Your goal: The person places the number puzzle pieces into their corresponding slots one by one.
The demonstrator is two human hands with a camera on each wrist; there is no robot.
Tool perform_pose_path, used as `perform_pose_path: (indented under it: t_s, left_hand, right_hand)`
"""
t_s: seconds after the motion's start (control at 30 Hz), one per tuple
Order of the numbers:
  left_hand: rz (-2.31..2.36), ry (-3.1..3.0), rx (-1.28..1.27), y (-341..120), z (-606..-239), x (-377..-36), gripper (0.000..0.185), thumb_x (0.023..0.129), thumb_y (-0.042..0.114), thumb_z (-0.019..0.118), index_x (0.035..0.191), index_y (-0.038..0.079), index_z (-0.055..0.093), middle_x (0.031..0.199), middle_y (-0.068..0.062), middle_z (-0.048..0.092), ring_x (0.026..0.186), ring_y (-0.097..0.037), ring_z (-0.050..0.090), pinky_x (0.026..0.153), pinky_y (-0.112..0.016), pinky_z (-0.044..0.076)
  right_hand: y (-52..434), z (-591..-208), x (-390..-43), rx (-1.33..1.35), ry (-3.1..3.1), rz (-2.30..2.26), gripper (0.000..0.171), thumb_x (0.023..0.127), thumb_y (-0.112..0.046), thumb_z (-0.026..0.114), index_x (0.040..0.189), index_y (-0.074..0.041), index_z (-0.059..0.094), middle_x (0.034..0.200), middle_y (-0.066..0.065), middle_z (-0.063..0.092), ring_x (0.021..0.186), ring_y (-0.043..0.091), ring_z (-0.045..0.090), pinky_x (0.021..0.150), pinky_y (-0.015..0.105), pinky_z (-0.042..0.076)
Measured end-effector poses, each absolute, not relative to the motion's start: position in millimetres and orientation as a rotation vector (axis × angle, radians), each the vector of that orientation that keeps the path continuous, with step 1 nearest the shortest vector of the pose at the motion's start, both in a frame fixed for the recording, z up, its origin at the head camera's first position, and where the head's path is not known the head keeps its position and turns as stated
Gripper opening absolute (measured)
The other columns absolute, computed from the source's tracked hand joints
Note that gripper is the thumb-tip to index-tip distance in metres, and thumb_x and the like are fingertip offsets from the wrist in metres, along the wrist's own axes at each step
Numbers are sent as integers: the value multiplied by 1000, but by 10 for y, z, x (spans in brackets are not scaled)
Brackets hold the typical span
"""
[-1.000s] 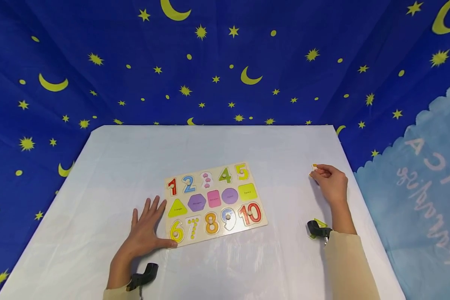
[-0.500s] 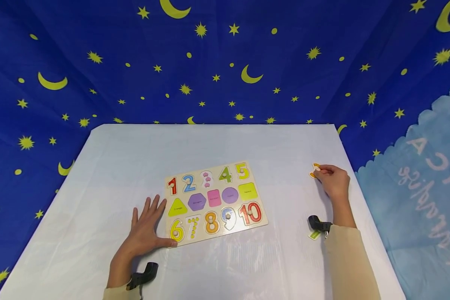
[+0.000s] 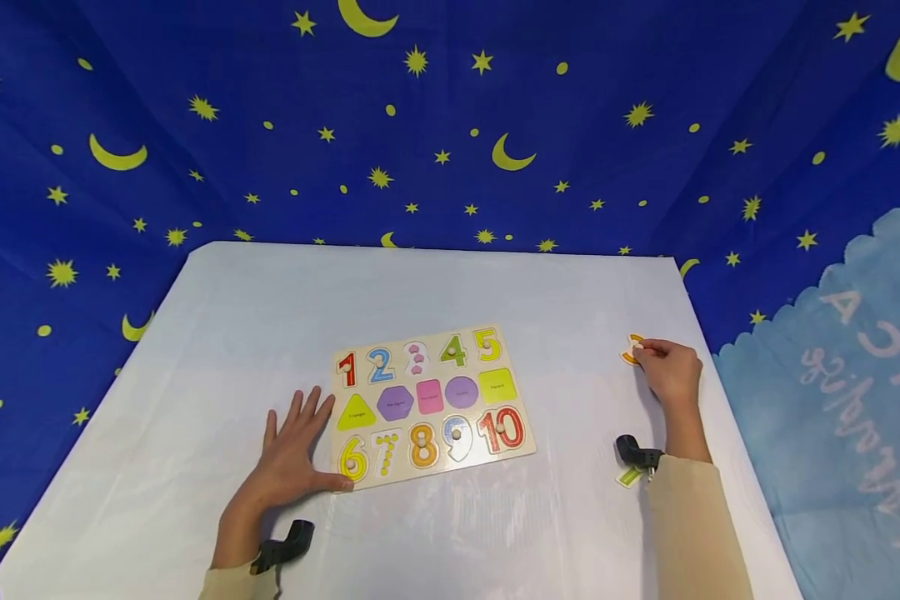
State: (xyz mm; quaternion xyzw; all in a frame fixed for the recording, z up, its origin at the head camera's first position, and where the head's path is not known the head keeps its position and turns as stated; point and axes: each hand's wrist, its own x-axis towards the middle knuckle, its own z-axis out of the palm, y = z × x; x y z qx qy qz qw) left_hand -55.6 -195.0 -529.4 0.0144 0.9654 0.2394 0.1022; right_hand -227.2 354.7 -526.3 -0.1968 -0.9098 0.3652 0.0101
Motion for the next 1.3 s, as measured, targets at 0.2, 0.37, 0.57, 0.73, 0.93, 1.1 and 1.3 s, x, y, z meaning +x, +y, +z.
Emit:
perform_pose_path:
  t_s: [0.2,0.37,0.57,0.73,0.93,1.1,1.3]
  left_hand:
    - [708,2858,43,-1951,-5295,-561,135,46,72,80,155,17,21,161,-8,6,145,-31,-9,109,-58,-14]
    - [715,2860,47,-1950,-5305,-569,136,46,72,80,154,17,21,161,-8,6,145,-32,-9,109,-58,-14]
    - [728,2857,53,-1949,-5309,-568,135,46,72,80,154,16,22,161,-8,6,145,-32,-9,108,-58,-15]
    - [741,2867,62,-1950,-5309,-561,134,46,71,81,154,16,23,160,-9,7,145,-32,-8,108,-59,-13]
    - [731,2867,63,-1957,-5304,-558,134,47,69,82,154,15,22,161,-9,7,145,-31,-8,109,-59,-12]
    - [720,2871,65,-1954,-5307,-560,134,46,70,81,154,16,22,161,-9,7,145,-31,-8,109,-59,-12]
    - [723,2877,71,-1951,-5310,-565,135,46,71,81,154,15,23,160,-10,7,145,-32,-7,108,-60,-12]
  right_hand:
    - [3523,-5247,-2258,-563,-2871,1108,40,93,-30,61,116,1,67,103,18,65,85,21,56,56,18,43]
    - [3478,-5217,-2225,-503,-2886,1083,38,93,-29,61,115,1,68,100,16,66,83,22,55,60,23,43]
    - [3404,-5216,-2188,-453,-2909,1098,38,93,-29,61,115,2,67,98,15,66,81,21,55,55,19,43]
    - [3312,-5167,-2172,-374,-2919,1097,37,94,-29,61,115,2,67,97,15,65,81,20,54,56,20,43]
    - [3114,-5102,-2181,-224,-2911,1120,37,92,-30,64,112,1,69,94,13,67,78,19,54,60,21,42]
    - [2967,-5083,-2191,-145,-2909,1139,36,92,-30,65,110,0,70,91,11,68,76,16,55,61,21,42]
    - [2834,-5052,-2199,-91,-2899,1176,33,90,-27,67,109,0,71,91,12,69,75,15,56,60,19,43]
